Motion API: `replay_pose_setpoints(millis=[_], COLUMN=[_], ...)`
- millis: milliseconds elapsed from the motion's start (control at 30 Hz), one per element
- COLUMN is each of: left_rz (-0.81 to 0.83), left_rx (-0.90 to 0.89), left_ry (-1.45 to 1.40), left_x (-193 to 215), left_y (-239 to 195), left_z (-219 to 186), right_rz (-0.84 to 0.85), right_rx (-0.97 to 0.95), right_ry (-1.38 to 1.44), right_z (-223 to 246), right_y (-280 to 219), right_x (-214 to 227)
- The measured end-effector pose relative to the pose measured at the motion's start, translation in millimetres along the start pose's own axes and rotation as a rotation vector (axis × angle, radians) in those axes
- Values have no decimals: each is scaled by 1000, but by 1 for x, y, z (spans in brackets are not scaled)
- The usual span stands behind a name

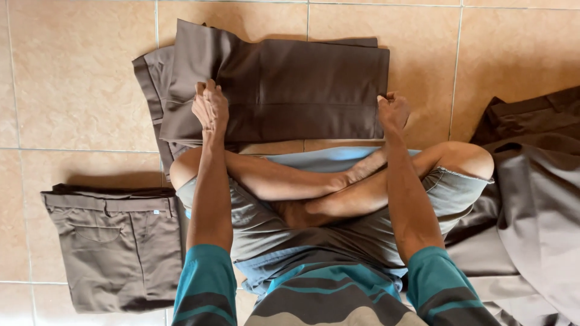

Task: The person sits cross-legged on a tiled floor and folds a pair of brown trousers by hand. They smooth the fabric, fold the legs together, and then fold the garment in half to create a neat rectangular stack.

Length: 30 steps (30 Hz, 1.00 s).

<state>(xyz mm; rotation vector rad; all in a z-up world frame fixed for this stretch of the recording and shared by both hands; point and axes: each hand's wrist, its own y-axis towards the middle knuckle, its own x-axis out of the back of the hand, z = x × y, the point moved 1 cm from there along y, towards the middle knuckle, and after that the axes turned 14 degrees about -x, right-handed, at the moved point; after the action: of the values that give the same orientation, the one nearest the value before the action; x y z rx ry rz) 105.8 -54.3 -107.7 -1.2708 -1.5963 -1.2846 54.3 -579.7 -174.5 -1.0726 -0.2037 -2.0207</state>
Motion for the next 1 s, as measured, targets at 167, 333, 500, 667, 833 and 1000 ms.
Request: replay_pose_setpoints(millis=[167,333,500,667,833,1000], left_rz=[-167,-181,-197,-196,-183,-16], left_rx=[123,146,210,228,11,-222], left_ry=[69,96,186,127,72,-94], left_x=[5,7,-8,-26,42,54], left_y=[-2,-3,-3,-3,-17,-55], left_z=[-2,-2,13,30,-52,-94], right_rz=[-62,87,125,69,83,143], right_rx=[102,-7,55,-51,-212,-190], right_ry=[-37,-94,33,24,61,22], right_z=[67,26,20,4,-16,-13], right_y=[-36,-5,-7,14,22,15], right_x=[31,0,3,-8,-9,-5])
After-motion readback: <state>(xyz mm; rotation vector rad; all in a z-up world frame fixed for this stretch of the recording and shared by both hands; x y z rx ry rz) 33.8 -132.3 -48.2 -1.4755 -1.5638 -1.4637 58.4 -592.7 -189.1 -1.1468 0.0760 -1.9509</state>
